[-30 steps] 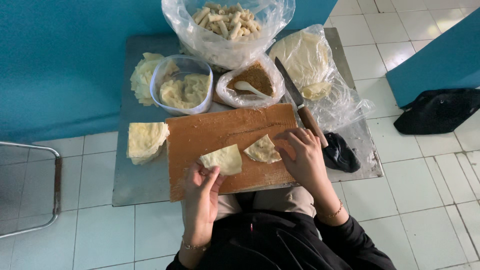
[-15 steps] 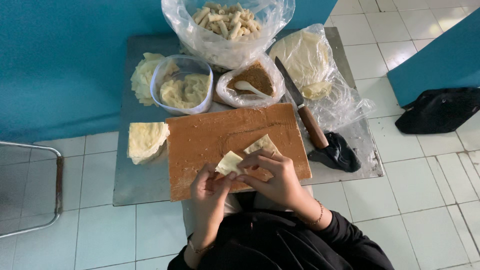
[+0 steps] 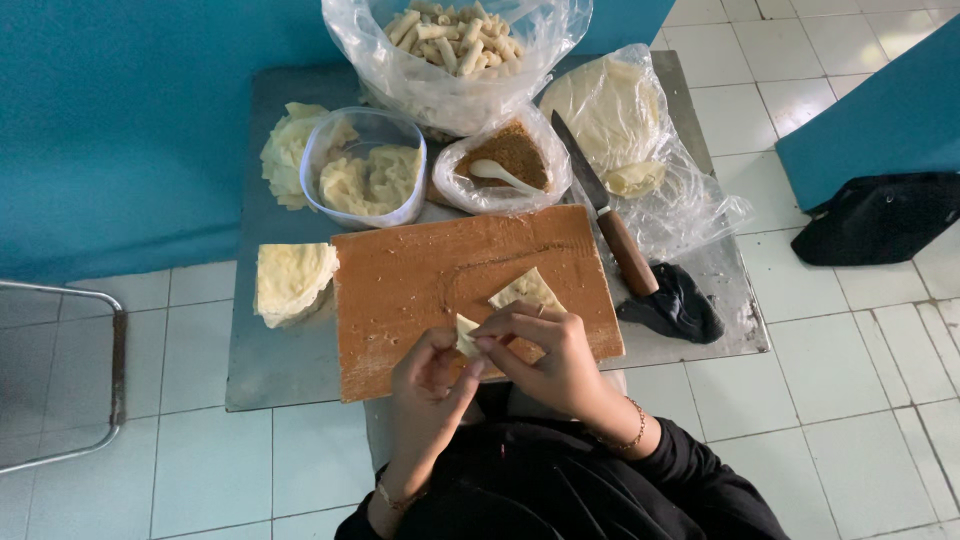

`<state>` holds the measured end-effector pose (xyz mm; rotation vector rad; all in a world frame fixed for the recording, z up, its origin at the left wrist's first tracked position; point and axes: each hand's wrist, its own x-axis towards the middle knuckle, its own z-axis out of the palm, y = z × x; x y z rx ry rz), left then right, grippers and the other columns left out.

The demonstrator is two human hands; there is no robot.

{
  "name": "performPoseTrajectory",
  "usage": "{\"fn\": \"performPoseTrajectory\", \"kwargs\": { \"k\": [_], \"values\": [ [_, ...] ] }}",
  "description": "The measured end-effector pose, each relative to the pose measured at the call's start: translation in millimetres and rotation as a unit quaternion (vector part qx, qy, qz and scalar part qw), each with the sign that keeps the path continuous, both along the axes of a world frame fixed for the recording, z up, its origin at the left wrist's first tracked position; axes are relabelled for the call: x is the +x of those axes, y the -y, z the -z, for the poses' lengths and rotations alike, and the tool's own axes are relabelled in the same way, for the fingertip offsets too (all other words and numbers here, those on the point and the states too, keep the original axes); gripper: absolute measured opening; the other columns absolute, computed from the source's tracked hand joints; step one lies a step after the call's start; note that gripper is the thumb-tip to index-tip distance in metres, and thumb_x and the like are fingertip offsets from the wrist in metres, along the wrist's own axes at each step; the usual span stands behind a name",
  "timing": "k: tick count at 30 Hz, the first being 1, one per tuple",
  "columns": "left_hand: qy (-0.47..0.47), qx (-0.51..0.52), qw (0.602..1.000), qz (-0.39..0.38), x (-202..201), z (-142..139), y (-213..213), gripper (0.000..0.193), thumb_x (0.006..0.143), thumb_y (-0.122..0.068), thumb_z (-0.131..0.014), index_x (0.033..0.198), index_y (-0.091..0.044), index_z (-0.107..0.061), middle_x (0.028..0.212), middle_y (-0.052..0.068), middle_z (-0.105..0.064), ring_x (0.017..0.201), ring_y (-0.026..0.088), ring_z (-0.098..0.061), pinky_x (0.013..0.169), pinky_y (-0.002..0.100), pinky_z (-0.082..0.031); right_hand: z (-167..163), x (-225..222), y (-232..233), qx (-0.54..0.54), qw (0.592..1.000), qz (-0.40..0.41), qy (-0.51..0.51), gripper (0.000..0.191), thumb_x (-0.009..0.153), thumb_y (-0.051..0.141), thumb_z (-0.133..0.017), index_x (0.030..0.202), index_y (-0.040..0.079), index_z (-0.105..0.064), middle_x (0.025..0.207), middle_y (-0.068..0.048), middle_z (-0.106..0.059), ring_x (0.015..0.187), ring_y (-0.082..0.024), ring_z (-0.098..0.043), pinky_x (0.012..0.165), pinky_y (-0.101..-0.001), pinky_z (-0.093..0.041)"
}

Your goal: The person sits on the floor with a cutting board on their lap, folding thin pastry sheets into triangular pieces. They spoon a brown filling from a plastic-lined bowl onto the folded wrappers and fold the wrappers closed into filled parcels, working one piece at a time.

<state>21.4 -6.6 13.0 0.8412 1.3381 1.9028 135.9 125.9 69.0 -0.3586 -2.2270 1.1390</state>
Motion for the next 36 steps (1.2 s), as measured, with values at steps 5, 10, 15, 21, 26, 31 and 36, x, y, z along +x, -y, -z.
{"fn": "performPoseTrajectory", "kwargs": {
  "k": [5,10,15,21,26,31,36],
  "values": [
    [-0.010,-0.037,0.999,-0.038,1,8,-1,0.008,0.098,-0.001,-0.065,0.095,-0.003,-0.057,0.087,-0.002,-0.054,0.079,0.003,-0.052,0.069,0.019,-0.044,11,1,4,-0.047,0.999,0.014,0.009,0.009,0.090,0.000,-0.072,0.099,-0.001,-0.071,0.095,-0.009,-0.076,0.084,-0.017,-0.077,0.075,-0.0276,-0.062],
    [-0.024,-0.056,0.996,-0.067,-1,20,3,0.018,0.100,-0.003,-0.066,0.089,-0.004,-0.052,0.080,-0.002,-0.051,0.065,0.001,-0.042,0.057,0.021,-0.035,39,4,0,-0.211,0.977,0.018,0.005,0.010,0.099,0.002,-0.064,0.107,-0.003,-0.065,0.095,-0.007,-0.071,0.090,-0.014,-0.070,0.078,-0.0274,-0.059],
    [-0.034,-0.029,0.994,-0.104,1,17,10,0.016,0.096,-0.002,-0.061,0.087,-0.005,-0.048,0.099,0.002,-0.060,0.082,0.004,-0.055,0.071,0.021,-0.047,65,-1,-7,-0.512,0.851,-0.042,-0.111,0.017,0.110,0.016,-0.052,0.119,0.002,-0.055,0.106,-0.004,-0.065,0.102,-0.014,-0.065,0.086,-0.0295,-0.055],
    [-0.071,0.025,0.991,-0.110,0,8,7,0.016,0.097,0.000,-0.060,0.088,-0.004,-0.046,0.113,0.009,-0.056,0.101,0.011,-0.055,0.090,0.025,-0.047,63,-2,-5,-0.633,0.754,-0.085,-0.153,0.027,0.107,0.022,-0.048,0.128,0.005,-0.053,0.120,-0.007,-0.066,0.106,-0.017,-0.066,0.086,-0.0322,-0.054],
    [-0.069,0.015,0.994,-0.089,-1,10,9,0.017,0.096,0.000,-0.061,0.088,-0.003,-0.047,0.112,0.009,-0.057,0.099,0.012,-0.057,0.087,0.025,-0.049,58,-6,-3,-0.545,0.825,-0.060,-0.139,0.034,0.098,0.000,-0.063,0.131,0.004,-0.052,0.118,-0.006,-0.067,0.110,-0.014,-0.066,0.094,-0.0295,-0.055],
    [0.121,0.110,0.983,-0.083,-6,22,10,0.013,0.097,-0.001,-0.058,0.091,-0.004,-0.046,0.111,0.011,-0.059,0.102,0.015,-0.060,0.095,0.031,-0.051,60,0,-16,-0.545,0.813,-0.036,-0.204,0.036,0.097,-0.003,-0.067,0.129,0.003,-0.053,0.110,-0.007,-0.070,0.102,-0.015,-0.069,0.087,-0.0292,-0.056],
    [0.232,0.198,0.951,-0.054,-15,32,13,0.012,0.101,-0.003,-0.058,0.093,-0.002,-0.049,0.112,0.015,-0.062,0.102,0.018,-0.062,0.093,0.034,-0.053,62,6,-28,-0.562,0.790,-0.050,-0.240,0.035,0.101,-0.006,-0.063,0.134,0.002,-0.053,0.111,-0.007,-0.070,0.103,-0.012,-0.069,0.089,-0.0252,-0.054]
  ]
}}
